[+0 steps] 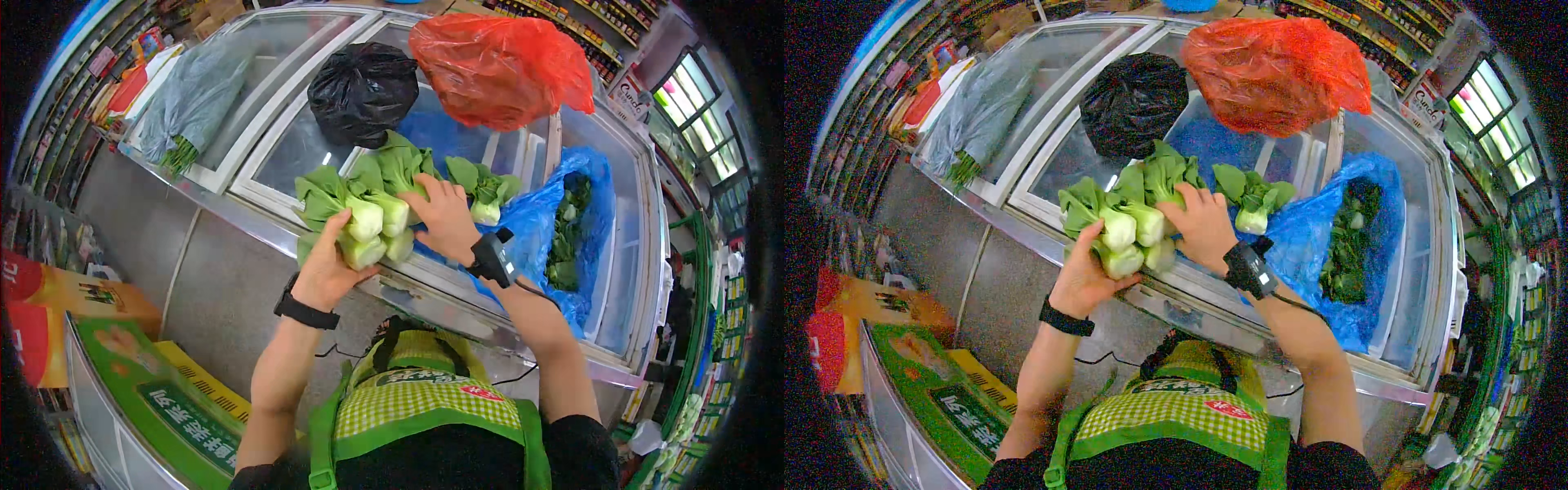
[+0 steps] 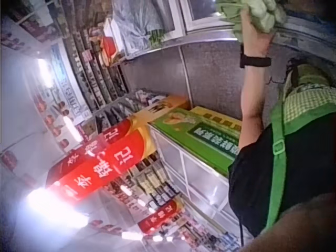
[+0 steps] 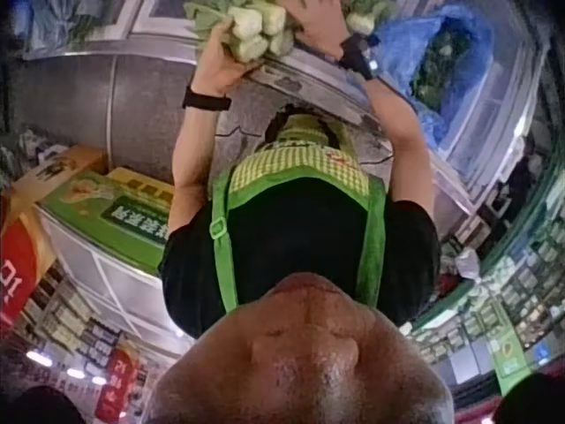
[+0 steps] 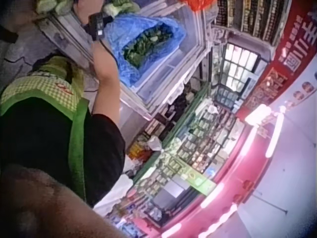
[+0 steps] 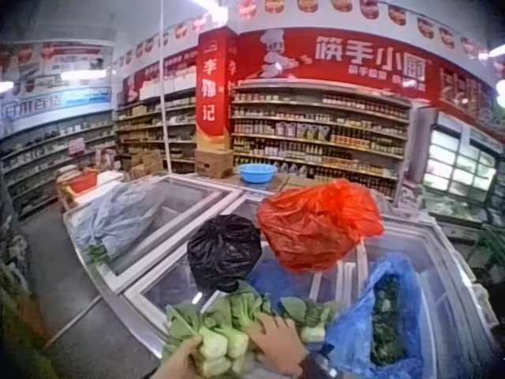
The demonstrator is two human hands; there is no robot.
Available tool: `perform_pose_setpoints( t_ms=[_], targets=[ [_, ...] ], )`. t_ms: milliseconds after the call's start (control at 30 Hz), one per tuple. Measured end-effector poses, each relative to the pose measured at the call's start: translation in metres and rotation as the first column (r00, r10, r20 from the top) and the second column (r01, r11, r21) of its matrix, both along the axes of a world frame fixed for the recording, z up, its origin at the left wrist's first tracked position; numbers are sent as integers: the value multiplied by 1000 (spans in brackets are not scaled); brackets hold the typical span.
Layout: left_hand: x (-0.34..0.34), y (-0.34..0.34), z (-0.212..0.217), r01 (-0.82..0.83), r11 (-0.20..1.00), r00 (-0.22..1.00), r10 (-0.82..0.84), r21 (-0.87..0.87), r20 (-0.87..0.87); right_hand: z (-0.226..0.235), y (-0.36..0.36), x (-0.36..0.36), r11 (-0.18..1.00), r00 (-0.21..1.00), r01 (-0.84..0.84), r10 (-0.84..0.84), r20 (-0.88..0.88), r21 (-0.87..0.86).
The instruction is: The recorder takes bok choy from a refrigerator, washes them in a bowl, and places them on a produce shelf.
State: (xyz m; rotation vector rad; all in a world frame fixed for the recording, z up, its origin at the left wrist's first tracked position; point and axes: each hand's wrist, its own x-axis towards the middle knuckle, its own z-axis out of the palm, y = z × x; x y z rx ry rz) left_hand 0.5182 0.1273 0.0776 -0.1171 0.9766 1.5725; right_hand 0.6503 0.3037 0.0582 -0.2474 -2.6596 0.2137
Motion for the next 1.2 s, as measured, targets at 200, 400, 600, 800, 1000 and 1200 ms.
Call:
perform_pose_setpoints(
  t_ms=[200,400,600,800,1000,1200],
  targets=[
    [0,-7,3,85,996,994,-82,36,-65,-1,8,17,981,989,-133,122,-84,-140],
    [4,-2,2,139,990,988,-137,30,-71,5,6,32,994,995,-102,102,2,-43],
    [3,-1,9,151,989,987,-151,-5,-63,17,30,59,895,925,359,-379,-28,-264],
    [3,4,7,161,987,985,-163,-26,-57,5,34,64,689,694,702,-607,386,-179],
    [2,4,4,151,986,983,-158,-76,-92,34,33,59,597,686,655,-727,33,-462],
    [4,5,7,148,986,981,-157,-79,-115,42,14,26,953,984,87,-127,-122,-291]
  ],
)
